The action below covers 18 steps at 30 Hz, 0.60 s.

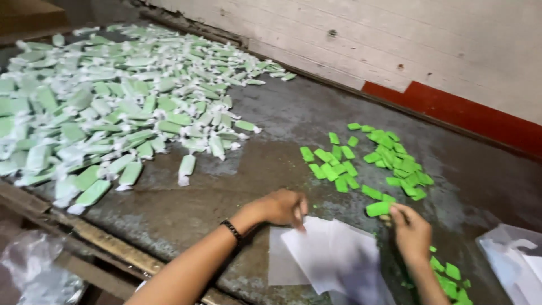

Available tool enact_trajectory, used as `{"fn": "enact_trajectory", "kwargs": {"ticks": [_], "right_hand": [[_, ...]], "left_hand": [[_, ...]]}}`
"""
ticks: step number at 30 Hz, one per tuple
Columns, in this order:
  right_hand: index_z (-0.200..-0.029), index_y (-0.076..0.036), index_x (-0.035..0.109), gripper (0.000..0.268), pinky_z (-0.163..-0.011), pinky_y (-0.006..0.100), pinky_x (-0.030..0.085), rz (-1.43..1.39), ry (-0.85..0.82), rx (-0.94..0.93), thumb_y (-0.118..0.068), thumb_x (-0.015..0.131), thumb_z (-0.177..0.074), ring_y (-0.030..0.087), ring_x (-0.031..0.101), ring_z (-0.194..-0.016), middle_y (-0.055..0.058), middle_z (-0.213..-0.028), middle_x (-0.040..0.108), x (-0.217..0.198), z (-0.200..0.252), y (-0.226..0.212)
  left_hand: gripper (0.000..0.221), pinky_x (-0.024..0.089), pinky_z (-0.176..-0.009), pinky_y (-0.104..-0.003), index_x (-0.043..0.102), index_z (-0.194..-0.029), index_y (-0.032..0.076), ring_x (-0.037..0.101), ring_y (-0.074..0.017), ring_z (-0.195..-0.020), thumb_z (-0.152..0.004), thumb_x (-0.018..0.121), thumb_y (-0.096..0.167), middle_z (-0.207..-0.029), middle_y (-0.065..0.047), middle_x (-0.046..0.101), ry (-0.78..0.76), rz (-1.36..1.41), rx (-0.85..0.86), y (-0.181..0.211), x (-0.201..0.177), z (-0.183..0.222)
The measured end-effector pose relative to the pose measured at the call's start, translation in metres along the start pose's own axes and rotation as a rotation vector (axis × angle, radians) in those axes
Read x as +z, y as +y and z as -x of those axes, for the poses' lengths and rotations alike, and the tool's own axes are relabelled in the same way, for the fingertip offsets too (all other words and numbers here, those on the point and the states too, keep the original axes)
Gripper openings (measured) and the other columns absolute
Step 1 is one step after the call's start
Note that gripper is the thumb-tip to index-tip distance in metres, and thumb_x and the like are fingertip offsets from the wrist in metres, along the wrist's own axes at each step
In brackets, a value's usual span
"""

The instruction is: Manually wrapping individual green rectangular candies in small white paper squares on a production table.

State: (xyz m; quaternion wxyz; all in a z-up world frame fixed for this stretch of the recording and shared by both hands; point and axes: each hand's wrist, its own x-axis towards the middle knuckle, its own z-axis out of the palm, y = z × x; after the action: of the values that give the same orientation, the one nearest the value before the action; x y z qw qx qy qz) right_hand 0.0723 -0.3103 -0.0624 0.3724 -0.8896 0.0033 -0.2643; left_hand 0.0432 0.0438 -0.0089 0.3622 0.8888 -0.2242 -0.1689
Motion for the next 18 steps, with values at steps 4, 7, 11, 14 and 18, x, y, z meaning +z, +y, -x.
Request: {"fn": "enact_trajectory", "kwargs": {"ticks": [4, 7, 11, 14, 18], "right_hand": [[-0.108, -0.002, 0.048, 0.01, -0.083, 0.045, 0.053, -0.921, -0.135, 0.588, -0.007, 0.047, -0.1, 0.037, 0.064, -0.095, 0.029, -0.1, 0.061, 0.0, 0.012, -0.021], [-0.105, 0.002, 0.057, 0.031, -0.081, 0.031, 0.053, -1.213, -0.264, 0.9, -0.027, 0.051, -0.096, 0.02, 0.065, -0.089, 0.013, -0.099, 0.066, 0.0, 0.009, -0.011], [-0.105, -0.002, 0.052, 0.02, -0.094, 0.033, 0.051, -1.208, -0.272, 0.803, -0.02, 0.051, -0.096, 0.025, 0.059, -0.094, 0.016, -0.099, 0.059, 0.001, 0.021, -0.04], [-0.107, -0.002, 0.049, 0.018, -0.096, 0.036, 0.05, -1.147, -0.26, 0.748, -0.016, 0.051, -0.096, 0.027, 0.059, -0.098, 0.02, -0.101, 0.057, -0.008, 0.038, -0.088], [-0.15, 0.001, 0.005, 0.066, -0.084, 0.034, 0.056, -1.141, -0.424, 0.539, -0.012, 0.043, -0.098, 0.024, 0.062, -0.09, 0.021, -0.096, 0.059, -0.017, 0.048, -0.107]], "left_hand": [[0.081, 0.024, -0.104, -0.055, 0.055, -0.118, 0.023, 0.04, -0.0292, -0.126, -0.048, 0.074, 0.057, -0.131, -0.004, 0.052, -0.199, -0.424, -0.106, 0.032, -0.001, 0.023], [0.026, 0.017, -0.111, -0.053, 0.07, -0.094, 0.023, 0.052, -0.0215, -0.119, -0.072, 0.078, 0.035, -0.115, 0.001, 0.067, -0.148, -0.348, -0.161, 0.026, 0.003, 0.015], [0.019, 0.047, -0.071, -0.029, 0.068, -0.091, 0.021, 0.063, -0.0163, -0.084, -0.075, 0.076, 0.016, -0.092, -0.001, 0.068, 0.142, 0.01, -0.014, -0.014, 0.015, -0.019], [0.023, 0.045, -0.071, -0.026, 0.067, -0.092, 0.018, 0.061, -0.013, -0.081, -0.073, 0.079, 0.02, -0.089, 0.001, 0.068, 0.306, 0.184, 0.014, -0.021, 0.021, -0.03], [0.017, 0.041, -0.058, -0.026, 0.064, -0.073, 0.018, 0.055, -0.0083, -0.063, -0.076, 0.079, 0.026, -0.069, 0.005, 0.065, 0.36, 0.4, -0.076, -0.011, 0.023, -0.025]]}}
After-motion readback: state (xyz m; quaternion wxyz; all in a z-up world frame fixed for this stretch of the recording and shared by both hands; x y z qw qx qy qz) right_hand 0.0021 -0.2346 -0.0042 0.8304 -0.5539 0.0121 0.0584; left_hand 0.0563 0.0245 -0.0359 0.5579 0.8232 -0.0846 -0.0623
